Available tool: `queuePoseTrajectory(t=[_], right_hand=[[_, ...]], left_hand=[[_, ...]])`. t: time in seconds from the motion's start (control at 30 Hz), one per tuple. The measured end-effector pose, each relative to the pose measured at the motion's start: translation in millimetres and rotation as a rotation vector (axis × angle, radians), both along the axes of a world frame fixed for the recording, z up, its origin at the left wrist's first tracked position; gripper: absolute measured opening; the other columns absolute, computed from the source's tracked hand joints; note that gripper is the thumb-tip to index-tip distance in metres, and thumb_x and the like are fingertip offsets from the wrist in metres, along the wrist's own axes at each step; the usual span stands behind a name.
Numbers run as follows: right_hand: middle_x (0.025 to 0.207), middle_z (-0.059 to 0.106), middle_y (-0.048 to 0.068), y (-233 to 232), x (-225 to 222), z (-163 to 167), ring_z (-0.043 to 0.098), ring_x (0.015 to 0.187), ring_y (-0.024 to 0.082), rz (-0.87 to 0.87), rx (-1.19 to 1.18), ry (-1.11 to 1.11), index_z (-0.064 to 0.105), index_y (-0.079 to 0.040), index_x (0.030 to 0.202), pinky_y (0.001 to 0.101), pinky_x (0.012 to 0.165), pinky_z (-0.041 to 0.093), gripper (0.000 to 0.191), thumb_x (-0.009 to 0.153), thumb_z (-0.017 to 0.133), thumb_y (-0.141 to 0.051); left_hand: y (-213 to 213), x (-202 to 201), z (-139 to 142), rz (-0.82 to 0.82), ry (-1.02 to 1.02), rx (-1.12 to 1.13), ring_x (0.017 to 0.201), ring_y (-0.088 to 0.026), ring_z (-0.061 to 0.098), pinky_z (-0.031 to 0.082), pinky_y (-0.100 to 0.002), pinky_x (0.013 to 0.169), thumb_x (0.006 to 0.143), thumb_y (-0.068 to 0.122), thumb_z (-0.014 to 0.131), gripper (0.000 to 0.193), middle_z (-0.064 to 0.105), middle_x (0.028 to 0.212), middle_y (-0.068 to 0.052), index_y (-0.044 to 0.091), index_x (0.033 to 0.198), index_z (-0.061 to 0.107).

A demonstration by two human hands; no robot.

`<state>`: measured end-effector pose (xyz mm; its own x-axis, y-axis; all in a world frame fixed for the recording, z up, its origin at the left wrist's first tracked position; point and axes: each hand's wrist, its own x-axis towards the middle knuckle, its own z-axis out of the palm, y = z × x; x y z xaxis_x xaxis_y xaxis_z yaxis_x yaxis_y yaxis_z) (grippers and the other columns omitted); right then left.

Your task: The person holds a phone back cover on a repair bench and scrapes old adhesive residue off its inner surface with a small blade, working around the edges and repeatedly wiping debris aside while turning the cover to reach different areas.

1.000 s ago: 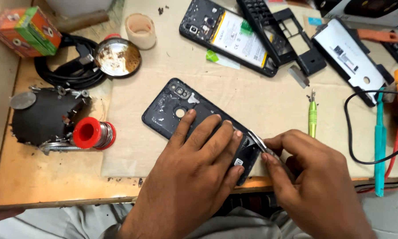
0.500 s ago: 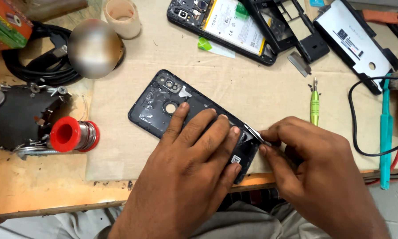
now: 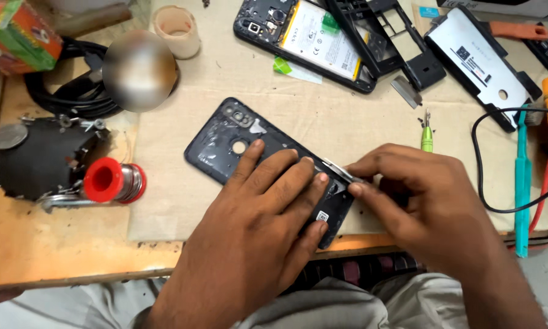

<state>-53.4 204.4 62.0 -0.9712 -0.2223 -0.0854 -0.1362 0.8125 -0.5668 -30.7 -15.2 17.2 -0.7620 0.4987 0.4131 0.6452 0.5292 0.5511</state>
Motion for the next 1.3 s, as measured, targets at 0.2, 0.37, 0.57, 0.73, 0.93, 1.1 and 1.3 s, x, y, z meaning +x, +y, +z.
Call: queuePoseTrajectory(t=[0.2, 0.37, 0.57, 0.73, 0.93, 1.1, 1.3], right_hand=[[0.087, 0.071, -0.001, 22, 23, 0, 0.055, 0.052, 0.008, -0.038, 0.056, 0.014, 0.080, -0.007, 0.107, 0.0255, 0.046, 0.044, 0.020, 0.089, 0.076, -0.014], [0.087, 0.071, 0.001, 19, 33, -3, 0.057, 0.048, 0.010, -0.108, 0.096, -0.036, 0.078, -0.004, 0.109, 0.0276, 0.044, 0.046, 0.023, 0.088, 0.075, -0.013], [0.080, 0.070, 0.003, -8, 37, -3, 0.057, 0.054, 0.012, -0.180, 0.092, 0.051, 0.076, -0.002, 0.102, 0.0283, 0.047, 0.047, 0.016, 0.089, 0.074, -0.012], [0.077, 0.068, 0.003, -8, 30, 1, 0.058, 0.052, 0.016, -0.200, 0.209, -0.036, 0.078, -0.004, 0.098, 0.0313, 0.045, 0.048, 0.014, 0.086, 0.076, -0.012], [0.082, 0.074, 0.004, 8, 18, 2, 0.064, 0.060, 0.013, 0.070, 0.063, 0.029, 0.074, -0.002, 0.099, 0.0276, 0.055, 0.050, 0.011, 0.089, 0.071, -0.007], [0.085, 0.072, 0.006, 10, 20, -4, 0.065, 0.065, 0.015, 0.095, -0.003, 0.054, 0.071, 0.000, 0.095, 0.0280, 0.055, 0.053, 0.008, 0.089, 0.070, -0.005], [0.085, 0.072, 0.006, 14, 14, -2, 0.066, 0.067, 0.018, 0.146, 0.000, 0.029, 0.072, -0.001, 0.094, 0.0296, 0.056, 0.054, 0.007, 0.089, 0.071, -0.005]], left_hand=[[-3, 1, 3, -0.004, 0.009, -0.023, 0.136, -0.033, 0.051, 0.028, -0.055, 0.123, 0.092, 0.024, 0.064, 0.044, 0.060, 0.134, -0.018, -0.003, 0.127, 0.066], [-1, 3, 3, 0.017, 0.022, -0.039, 0.135, -0.033, 0.051, 0.028, -0.055, 0.122, 0.093, 0.024, 0.063, 0.044, 0.060, 0.134, -0.017, -0.003, 0.128, 0.067], [-2, 2, 4, -0.008, -0.014, -0.009, 0.136, -0.033, 0.051, 0.029, -0.055, 0.122, 0.092, 0.022, 0.064, 0.043, 0.060, 0.134, -0.017, -0.003, 0.127, 0.067], [-1, 1, 2, -0.018, -0.038, -0.028, 0.136, -0.033, 0.050, 0.028, -0.057, 0.121, 0.092, 0.023, 0.064, 0.042, 0.060, 0.133, -0.017, -0.003, 0.125, 0.067], [-1, 0, 0, -0.030, -0.042, -0.015, 0.135, -0.034, 0.050, 0.028, -0.058, 0.119, 0.092, 0.024, 0.065, 0.044, 0.059, 0.132, -0.018, -0.003, 0.126, 0.067], [-1, 0, 1, -0.031, -0.031, -0.032, 0.135, -0.035, 0.050, 0.029, -0.058, 0.120, 0.092, 0.024, 0.065, 0.043, 0.059, 0.133, -0.019, -0.003, 0.126, 0.067], [-1, 0, 3, -0.029, -0.019, -0.034, 0.135, -0.035, 0.051, 0.028, -0.057, 0.120, 0.091, 0.023, 0.066, 0.042, 0.060, 0.133, -0.018, -0.002, 0.125, 0.068]])
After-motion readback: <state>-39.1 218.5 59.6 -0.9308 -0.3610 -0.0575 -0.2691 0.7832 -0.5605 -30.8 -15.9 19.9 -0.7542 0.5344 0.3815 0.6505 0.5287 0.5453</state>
